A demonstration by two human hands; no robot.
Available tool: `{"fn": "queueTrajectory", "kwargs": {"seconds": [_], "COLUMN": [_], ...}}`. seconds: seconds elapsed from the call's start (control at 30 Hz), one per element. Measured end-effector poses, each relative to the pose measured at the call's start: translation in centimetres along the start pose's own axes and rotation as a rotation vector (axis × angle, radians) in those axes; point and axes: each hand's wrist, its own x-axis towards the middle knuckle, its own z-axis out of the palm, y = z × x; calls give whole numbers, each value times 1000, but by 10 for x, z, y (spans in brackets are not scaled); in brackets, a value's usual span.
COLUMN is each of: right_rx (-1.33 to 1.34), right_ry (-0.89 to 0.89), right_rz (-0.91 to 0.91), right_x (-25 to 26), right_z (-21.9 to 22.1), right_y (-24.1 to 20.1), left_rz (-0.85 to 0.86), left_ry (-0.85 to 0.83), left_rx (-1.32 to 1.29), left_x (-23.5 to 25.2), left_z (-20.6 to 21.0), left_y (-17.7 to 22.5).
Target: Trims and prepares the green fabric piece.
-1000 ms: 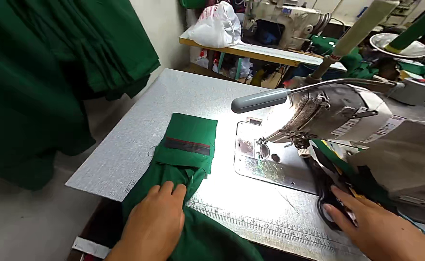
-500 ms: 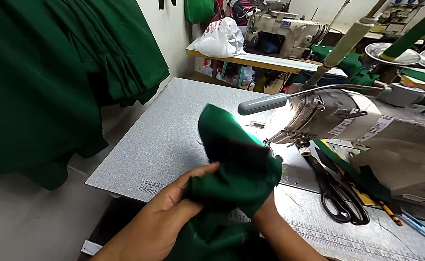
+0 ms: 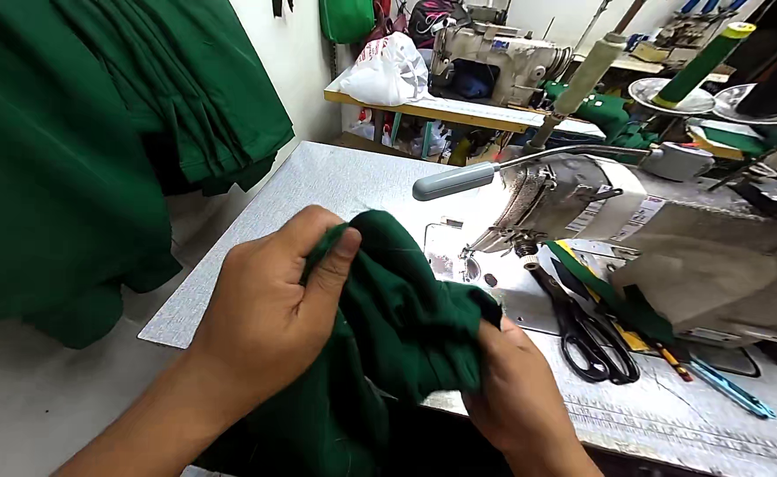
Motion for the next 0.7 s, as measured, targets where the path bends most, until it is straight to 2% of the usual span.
{"fn": "queueTrajectory", "kwargs": {"seconds": [0.1, 0.2, 0.27, 0.33, 0.43, 0.5, 0.53, 0.57, 0.63, 0.7], "right_rx": [123, 304, 459, 501, 181, -138, -265, -369, -514, -453], "right_ry": [310, 322, 172, -66, -475, -789, -881, -913, -859, -818], "right_rz": [166, 202, 142, 131, 163, 87, 28, -11, -72, -89], "right_x": [10, 0, -15, -30, -43, -32, -25, -19, -14, -14], "right_z": [-11, -16, -20, -19, -26, -39, -45, -50, -57, -62], "right_y": [2, -2, -8, -15, -17, -20, -24, -29, -31, -26], "left_rz": [12, 17, -46, -144, -232, -127, -65, -22, 0, -52], "left_ry": [-169, -201, -128, -79, -142, -169, -168, -158, -112, -75], "left_rx": [-163, -199, -73, 33, 32, 14, 10, 7, -12, -23], "left_x": [-16, -31, -28, -13, 7, 13, 14, 15, 17, 25], "left_z": [3, 15, 22, 32, 52, 63, 68, 71, 70, 63], "left_y": [7, 8, 2, -10, -28, -30, -29, -28, -30, -40]}}
